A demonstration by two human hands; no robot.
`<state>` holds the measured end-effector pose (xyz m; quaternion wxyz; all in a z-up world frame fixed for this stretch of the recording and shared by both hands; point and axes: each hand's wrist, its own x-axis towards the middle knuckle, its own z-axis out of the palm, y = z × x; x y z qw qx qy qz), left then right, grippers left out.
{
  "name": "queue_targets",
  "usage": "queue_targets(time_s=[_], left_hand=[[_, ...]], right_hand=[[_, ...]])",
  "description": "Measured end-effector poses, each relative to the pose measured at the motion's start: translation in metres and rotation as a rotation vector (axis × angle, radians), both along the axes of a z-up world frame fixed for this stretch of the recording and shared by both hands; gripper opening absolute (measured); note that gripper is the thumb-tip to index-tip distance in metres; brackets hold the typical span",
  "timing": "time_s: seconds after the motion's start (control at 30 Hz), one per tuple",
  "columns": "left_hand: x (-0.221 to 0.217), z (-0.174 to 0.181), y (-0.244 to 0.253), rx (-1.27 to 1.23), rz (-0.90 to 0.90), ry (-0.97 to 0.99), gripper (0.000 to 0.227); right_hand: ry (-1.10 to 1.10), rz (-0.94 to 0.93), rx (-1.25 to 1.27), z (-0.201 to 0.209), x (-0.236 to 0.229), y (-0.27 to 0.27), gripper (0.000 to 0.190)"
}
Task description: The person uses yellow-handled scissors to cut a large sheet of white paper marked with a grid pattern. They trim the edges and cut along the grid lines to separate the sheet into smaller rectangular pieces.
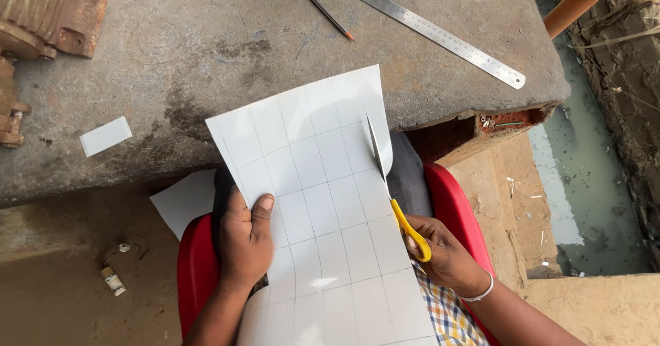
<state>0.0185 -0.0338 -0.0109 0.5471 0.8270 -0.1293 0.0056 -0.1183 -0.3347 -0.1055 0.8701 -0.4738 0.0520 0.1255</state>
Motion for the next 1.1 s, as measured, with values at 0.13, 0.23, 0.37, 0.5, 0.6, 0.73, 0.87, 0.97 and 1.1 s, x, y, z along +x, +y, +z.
queue_targets(time_s=[0.13,0.23,0.37,0.5,0.6,0.73,0.87,0.97,1.1], left_hand=[[-0.006,0.004,-0.001,-0.066,-0.052,-0.085,0.034],[-0.007,0.003,0.000,-0.115,-0.076,-0.078,0.036],[-0.006,0.001,0.001,-0.120,-0.079,-0.048,0.037],[-0.006,-0.001,0.003,-0.123,-0.083,-0.054,0.040],[-0.005,-0.004,0.004,-0.157,-0.086,-0.030,0.041],[-0.005,-0.005,0.004,-0.138,-0.072,-0.014,0.043],[-0.012,-0.003,0.004,-0.119,-0.089,0.034,0.044],[-0.021,-0.003,0.002,-0.132,-0.112,0.064,0.044],[-0.025,-0.004,0.002,-0.125,-0.100,0.091,0.041]], right_hand=[[0.044,0.000,-0.027,0.006,0.002,0.005,0.049],[0.045,0.016,-0.013,0.014,0.003,0.008,0.042],[0.050,0.015,-0.048,0.021,0.005,0.010,0.034],[0.025,0.032,-0.122,0.022,0.005,0.010,0.033],[0.047,0.056,-0.078,0.021,0.004,0.009,0.034],[0.028,0.075,-0.073,0.018,0.001,0.008,0.042],[-0.028,0.064,0.010,0.015,0.006,0.008,0.038],[0.015,0.002,-0.002,0.013,0.009,0.008,0.037],[-0.034,0.015,0.018,0.020,0.012,0.009,0.035]])
